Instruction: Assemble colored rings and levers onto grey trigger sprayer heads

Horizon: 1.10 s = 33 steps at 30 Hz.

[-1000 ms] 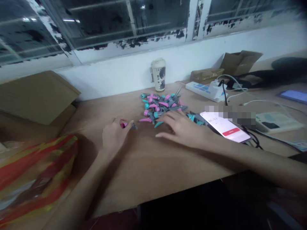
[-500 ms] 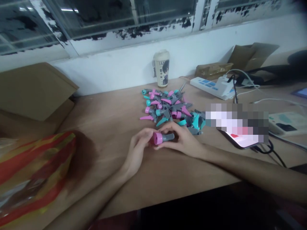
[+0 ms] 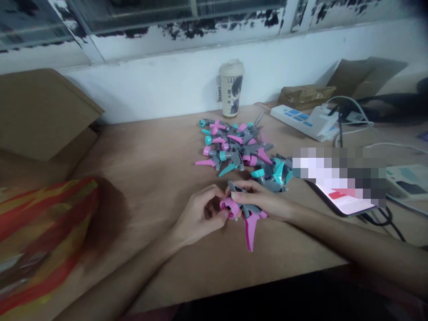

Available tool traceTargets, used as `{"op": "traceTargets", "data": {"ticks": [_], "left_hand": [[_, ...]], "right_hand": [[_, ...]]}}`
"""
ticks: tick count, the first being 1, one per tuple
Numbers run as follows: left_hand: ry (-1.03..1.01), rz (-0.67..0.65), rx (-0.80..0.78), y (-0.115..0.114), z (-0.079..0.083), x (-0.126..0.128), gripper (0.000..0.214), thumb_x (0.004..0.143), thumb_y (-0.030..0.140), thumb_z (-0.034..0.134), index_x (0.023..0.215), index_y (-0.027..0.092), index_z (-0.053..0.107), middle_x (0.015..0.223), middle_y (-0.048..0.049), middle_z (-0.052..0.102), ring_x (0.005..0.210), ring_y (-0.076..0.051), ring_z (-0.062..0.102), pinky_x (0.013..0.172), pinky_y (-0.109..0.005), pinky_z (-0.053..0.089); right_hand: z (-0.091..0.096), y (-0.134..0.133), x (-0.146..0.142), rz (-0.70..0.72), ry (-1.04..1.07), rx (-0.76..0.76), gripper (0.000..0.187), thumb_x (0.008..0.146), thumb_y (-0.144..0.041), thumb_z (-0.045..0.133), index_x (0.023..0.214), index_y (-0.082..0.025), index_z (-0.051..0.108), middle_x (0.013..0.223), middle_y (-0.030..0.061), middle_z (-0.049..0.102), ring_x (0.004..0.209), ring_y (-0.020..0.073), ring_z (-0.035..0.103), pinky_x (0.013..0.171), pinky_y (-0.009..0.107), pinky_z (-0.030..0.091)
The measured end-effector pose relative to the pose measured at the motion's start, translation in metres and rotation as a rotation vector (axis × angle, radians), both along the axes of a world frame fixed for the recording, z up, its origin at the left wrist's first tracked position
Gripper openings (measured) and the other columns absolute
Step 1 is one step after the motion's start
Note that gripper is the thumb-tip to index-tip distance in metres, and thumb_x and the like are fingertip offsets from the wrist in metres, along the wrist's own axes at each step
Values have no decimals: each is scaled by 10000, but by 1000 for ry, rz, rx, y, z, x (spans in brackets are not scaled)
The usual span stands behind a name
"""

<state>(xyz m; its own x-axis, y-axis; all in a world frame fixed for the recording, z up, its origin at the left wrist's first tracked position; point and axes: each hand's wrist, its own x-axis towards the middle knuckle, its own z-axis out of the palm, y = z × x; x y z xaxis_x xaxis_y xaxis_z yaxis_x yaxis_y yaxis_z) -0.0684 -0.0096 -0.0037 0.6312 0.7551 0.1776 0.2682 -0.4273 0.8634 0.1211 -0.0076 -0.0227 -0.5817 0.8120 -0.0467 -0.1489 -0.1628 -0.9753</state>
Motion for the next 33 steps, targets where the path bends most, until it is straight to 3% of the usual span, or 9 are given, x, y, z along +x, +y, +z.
{"op": "traceTargets", "data": {"ticks": [14, 28, 33], "left_hand": [[87, 7, 45, 9, 0, -4, 29, 760, 173, 588, 771, 146, 587, 769, 14, 503, 611, -72, 485, 522, -173, 388], [205, 94, 235, 5, 4, 1, 133, 687, 85, 478, 746, 157, 574, 725, 4, 506, 573, -93, 475, 495, -197, 376], [233, 207, 212, 0, 3, 2, 129, 754, 108, 481, 815, 169, 577, 758, 2, 536, 631, -107, 516, 549, -210, 411]], "right_hand": [[9, -6, -3, -92, -114, 3, 210, 783, -380, 640, 796, -188, 556, 632, -35, 595, 586, 88, 597, 593, 207, 477], [10, -9, -9, -225, -162, 30, 269, 788, -458, 604, 780, -201, 526, 668, -27, 545, 631, 109, 557, 561, 239, 442], [9, -9, -12, -276, -122, 79, 255, 799, -441, 592, 792, -202, 503, 697, -41, 520, 653, 104, 561, 625, 249, 456]]}}
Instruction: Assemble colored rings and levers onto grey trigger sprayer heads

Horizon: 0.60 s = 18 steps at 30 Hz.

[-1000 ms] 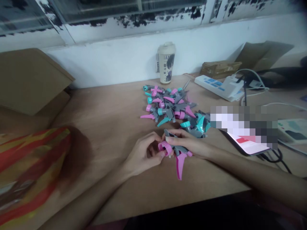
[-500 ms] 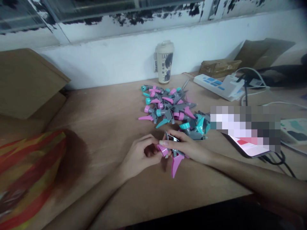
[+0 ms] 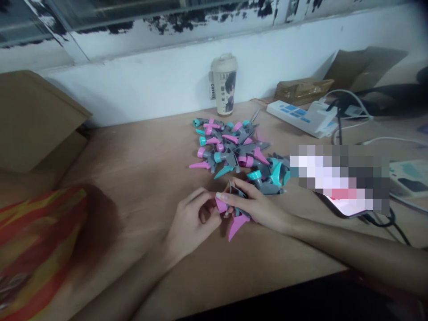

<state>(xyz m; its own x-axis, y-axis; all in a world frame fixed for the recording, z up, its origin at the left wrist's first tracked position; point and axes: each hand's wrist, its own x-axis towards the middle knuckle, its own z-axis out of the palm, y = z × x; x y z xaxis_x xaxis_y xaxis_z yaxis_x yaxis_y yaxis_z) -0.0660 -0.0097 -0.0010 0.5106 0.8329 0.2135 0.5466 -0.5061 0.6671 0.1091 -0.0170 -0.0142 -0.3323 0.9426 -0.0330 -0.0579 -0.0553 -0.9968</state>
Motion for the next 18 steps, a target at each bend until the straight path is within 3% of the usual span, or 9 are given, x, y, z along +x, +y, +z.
{"op": "traceTargets", "data": {"ticks": [5, 12, 18], "left_hand": [[-87, 188, 8, -4, -1, 2, 85, 753, 144, 561, 830, 178, 553, 819, -1, 569, 697, -115, 562, 562, -197, 444], [-29, 173, 84, -11, 3, 2, 100, 821, 193, 538, 792, 203, 633, 761, 4, 596, 647, -109, 562, 594, -220, 440], [59, 252, 86, -15, 6, 7, 139, 813, 222, 528, 702, 196, 608, 673, 19, 567, 586, -108, 523, 566, -231, 403]], "right_hand": [[-8, -4, -5, -118, -11, 88, 277, 811, -469, 565, 809, -210, 466, 727, -35, 544, 664, 119, 572, 648, 269, 464], [-8, -13, -10, -221, -220, 123, 261, 852, -464, 514, 796, -220, 439, 689, -27, 566, 697, 152, 565, 704, 314, 427], [-7, -13, -12, -238, -188, 93, 291, 849, -489, 506, 768, -219, 434, 738, -20, 554, 723, 145, 535, 712, 306, 417]]}}
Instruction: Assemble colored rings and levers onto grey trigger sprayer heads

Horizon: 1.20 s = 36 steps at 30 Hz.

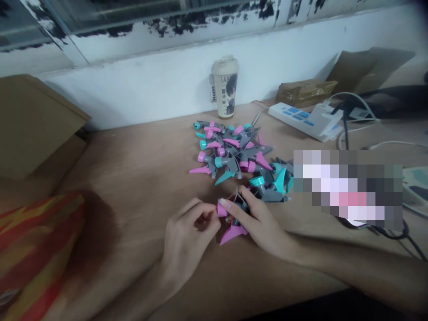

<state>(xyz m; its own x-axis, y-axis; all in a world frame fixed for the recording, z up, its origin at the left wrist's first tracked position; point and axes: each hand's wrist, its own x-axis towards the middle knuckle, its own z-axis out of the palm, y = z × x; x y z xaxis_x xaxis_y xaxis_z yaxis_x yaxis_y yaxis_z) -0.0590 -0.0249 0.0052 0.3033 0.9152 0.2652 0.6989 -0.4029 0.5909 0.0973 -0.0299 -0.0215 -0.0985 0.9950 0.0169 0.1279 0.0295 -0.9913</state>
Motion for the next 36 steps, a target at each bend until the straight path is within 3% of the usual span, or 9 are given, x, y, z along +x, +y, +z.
{"op": "traceTargets", "data": {"ticks": [5, 9, 13, 16, 19, 23, 27, 32, 36], "left_hand": [[-12, 103, -2, 15, -5, -10, 80, 751, 206, 568, 682, 201, 607, 636, 32, 541, 591, -115, 512, 574, -236, 383], [-262, 222, -122, 40, -7, -27, 102, 760, 276, 582, 704, 196, 612, 610, 33, 518, 575, -113, 488, 542, -219, 390], [-545, 113, -335, 44, -7, -29, 153, 800, 290, 566, 700, 176, 580, 619, 29, 490, 544, -95, 458, 517, -201, 414], [-669, 0, -518, 35, -6, -22, 201, 847, 283, 532, 690, 164, 572, 651, 20, 483, 558, -85, 467, 505, -188, 419], [-720, -68, -623, 29, -4, -14, 217, 853, 282, 547, 678, 156, 578, 658, 15, 469, 566, -76, 453, 487, -172, 413], [-750, -114, -642, 27, -3, -9, 181, 843, 275, 578, 704, 165, 613, 646, 14, 472, 570, -74, 450, 470, -160, 398], [-726, -159, -644, 22, -5, -9, 132, 833, 280, 601, 743, 197, 652, 638, 21, 482, 564, -69, 453, 470, -155, 398], [-688, -195, -664, 16, -2, -7, 126, 820, 283, 617, 730, 207, 662, 639, 23, 495, 552, -67, 442, 466, -156, 397], [-657, -199, -597, 12, 7, 1, 138, 810, 298, 615, 716, 204, 653, 618, 26, 493, 535, -75, 436, 451, -166, 387]], "right_hand": [[-4, -1, 2, -56, 144, -85, 273, 822, -491, 548, 814, -231, 466, 694, -33, 522, 675, 133, 537, 669, 279, 447], [-2, 0, 5, -11, 298, -168, 267, 827, -485, 549, 878, -229, 494, 692, -33, 555, 631, 120, 565, 641, 262, 474], [5, 4, 10, 69, 246, -166, 279, 832, -485, 541, 799, -209, 523, 693, -22, 589, 595, 98, 539, 523, 209, 438], [5, 9, 14, 111, 329, -271, 310, 816, -520, 543, 789, -212, 527, 673, -21, 617, 503, 82, 504, 387, 187, 356], [0, 14, 17, 108, 486, -414, 368, 809, -572, 518, 756, -209, 540, 586, -29, 609, 433, 70, 491, 367, 178, 349], [-6, 17, 18, 195, 622, -583, 548, 830, -652, 384, 577, -184, 512, 449, -20, 535, 387, 76, 492, 386, 194, 399], [-6, 16, 17, 266, 676, -549, 562, 825, -661, 383, 534, -192, 493, 394, -37, 471, 387, 86, 486, 410, 208, 436], [2, 13, 17, 292, 581, -500, 524, 826, -636, 423, 578, -186, 524, 399, -48, 489, 369, 68, 474, 393, 179, 408], [5, 14, 18, 272, 431, -506, 564, 812, -665, 408, 564, -175, 534, 385, -36, 505, 340, 62, 476, 315, 158, 303]]}}
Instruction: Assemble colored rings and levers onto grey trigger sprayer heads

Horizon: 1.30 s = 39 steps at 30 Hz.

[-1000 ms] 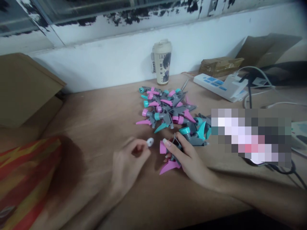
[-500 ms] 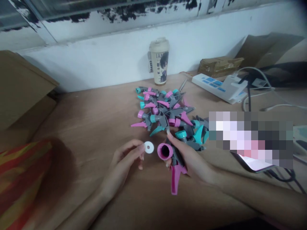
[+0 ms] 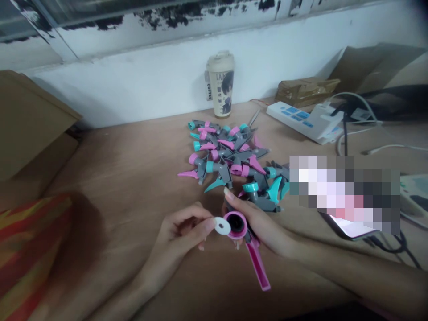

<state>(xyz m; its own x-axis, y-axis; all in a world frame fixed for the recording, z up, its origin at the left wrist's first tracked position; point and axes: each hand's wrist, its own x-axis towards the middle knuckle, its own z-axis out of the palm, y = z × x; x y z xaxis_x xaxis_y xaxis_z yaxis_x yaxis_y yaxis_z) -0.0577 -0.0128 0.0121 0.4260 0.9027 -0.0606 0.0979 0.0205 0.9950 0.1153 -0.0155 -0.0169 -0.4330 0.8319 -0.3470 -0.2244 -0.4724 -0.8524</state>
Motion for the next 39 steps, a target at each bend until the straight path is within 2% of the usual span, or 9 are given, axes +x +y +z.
{"op": "traceTargets", "data": {"ticks": [2, 7, 13, 15, 19, 24, 28, 34, 39], "left_hand": [[70, 23, 76, -1, 8, 6, 155, 808, 289, 608, 692, 193, 642, 596, 32, 481, 515, -71, 426, 447, -168, 369], [354, 107, 377, -1, 28, 16, 144, 790, 242, 613, 660, 182, 633, 549, 49, 430, 500, -60, 394, 442, -160, 305], [625, 16, 635, 1, 47, 27, 132, 760, 188, 593, 635, 191, 634, 535, 51, 453, 504, -63, 437, 452, -154, 324], [690, -12, 655, 3, 52, 32, 146, 753, 200, 590, 612, 189, 627, 525, 48, 461, 499, -67, 444, 435, -156, 316], [739, -36, 595, 6, 58, 37, 169, 769, 253, 587, 612, 195, 612, 543, 51, 532, 484, -67, 478, 412, -154, 322], [701, -14, 540, 9, 54, 36, 90, 783, 273, 592, 731, 202, 611, 698, 45, 615, 503, -59, 545, 437, -142, 403], [661, -86, 629, 8, 50, 33, 119, 826, 233, 540, 781, 233, 650, 832, 26, 592, 556, -49, 559, 490, -142, 437], [739, -77, 829, 3, 50, 27, 164, 850, 215, 512, 858, 290, 658, 879, 21, 577, 711, -106, 588, 590, -209, 446], [774, -73, 866, 2, 49, 23, 170, 873, 256, 482, 820, 279, 641, 882, 19, 590, 691, -118, 582, 551, -227, 431]], "right_hand": [[-3, 2, 0, -21, 1, -8, 568, 808, -668, 411, 557, -174, 535, 375, -36, 503, 335, 62, 477, 314, 159, 293], [-15, 5, -1, -82, 85, 8, 592, 823, -652, 400, 505, -167, 521, 372, -33, 494, 346, 63, 479, 378, 175, 376], [-13, 4, 0, -94, 45, -42, 581, 807, -661, 419, 544, -160, 552, 367, -31, 505, 313, 58, 452, 337, 164, 336], [-11, 4, 0, -109, 44, -58, 581, 814, -656, 408, 553, -159, 556, 365, -30, 502, 318, 60, 460, 339, 162, 335], [-10, 4, -1, -132, 78, -69, 524, 808, -632, 450, 620, -160, 578, 399, -37, 523, 343, 64, 480, 376, 169, 375], [-9, 5, -1, -123, 135, -60, 515, 801, -622, 472, 586, -162, 558, 369, -42, 493, 352, 72, 483, 403, 179, 389], [-8, 6, -1, -122, 138, -70, 533, 801, -626, 464, 557, -161, 555, 384, -32, 496, 371, 70, 470, 426, 190, 395], [-5, 5, 1, -113, 145, -96, 533, 794, -645, 465, 575, -168, 556, 425, -29, 515, 397, 66, 467, 405, 176, 363], [-6, 4, 1, -98, 143, -81, 522, 794, -646, 465, 602, -171, 563, 428, -36, 516, 386, 62, 472, 375, 166, 326]]}}
